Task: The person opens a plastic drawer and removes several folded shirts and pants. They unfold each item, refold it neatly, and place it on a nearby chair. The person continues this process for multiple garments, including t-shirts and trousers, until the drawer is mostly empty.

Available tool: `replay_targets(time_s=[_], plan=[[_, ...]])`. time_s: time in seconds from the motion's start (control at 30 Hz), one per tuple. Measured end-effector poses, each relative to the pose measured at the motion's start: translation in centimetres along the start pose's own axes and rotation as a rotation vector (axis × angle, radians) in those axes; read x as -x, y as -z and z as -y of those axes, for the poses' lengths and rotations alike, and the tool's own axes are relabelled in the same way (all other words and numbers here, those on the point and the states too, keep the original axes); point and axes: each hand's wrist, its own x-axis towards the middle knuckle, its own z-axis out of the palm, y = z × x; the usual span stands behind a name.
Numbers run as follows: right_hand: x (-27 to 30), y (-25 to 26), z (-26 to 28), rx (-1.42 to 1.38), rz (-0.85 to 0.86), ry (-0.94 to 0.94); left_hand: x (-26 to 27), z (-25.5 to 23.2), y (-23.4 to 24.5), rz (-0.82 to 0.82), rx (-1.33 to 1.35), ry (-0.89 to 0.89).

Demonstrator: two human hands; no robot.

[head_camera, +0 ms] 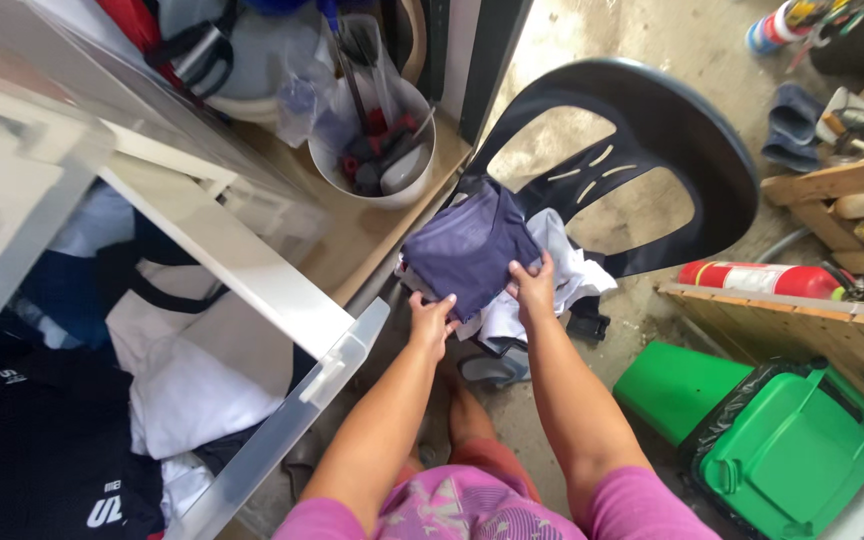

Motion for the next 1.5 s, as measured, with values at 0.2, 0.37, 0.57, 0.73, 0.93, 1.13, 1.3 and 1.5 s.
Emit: replay_targets(time_s=[0.2, 0.37, 0.57, 0.73, 0.93, 1.13, 1.3, 1.5], plan=[[-4.1, -0.2, -4.3, 0.492, -0.248, 0.213, -3.3, 4.0, 0.0, -0.020, -0.288, 0.238], [-4.3, -1.1, -5.8, -0.081, -0.052, -0.255, -5.7, 3.4, 0.0, -0.038, -0.291, 0.217], [-5.7, -1.1, -6.8, -0.008, -0.047, -0.105, -6.7, 3.7, -1.4, 0.024, -0.355, 0.122], [-5.1, -0.3, -7.6, 0.064, -0.047, 0.011, -4.1, 5.9, -1.5, 0.010, -0.557, -0.411], [-3.5, 1.2, -8.8, 0.583, -0.248, 0.039, -1.3, 7.7, 0.0, -0.177, -0.772, -0.412], [-2.1, 0.5, -3.7, 0.721, -0.293, 0.717, 6.4, 2.2, 0.3, 0.208, -0.591, -0.623], [6.1, -7.0, 6.6, 0.094, 0.339, 0.546, 21.2, -8.5, 1.4, 0.499, -0.518, -0.574], [24.1, -17.9, 18.6, 0.068, 0.736, 0.927, 34.9, -19.6, 4.6, 0.587, -0.349, -0.782]])
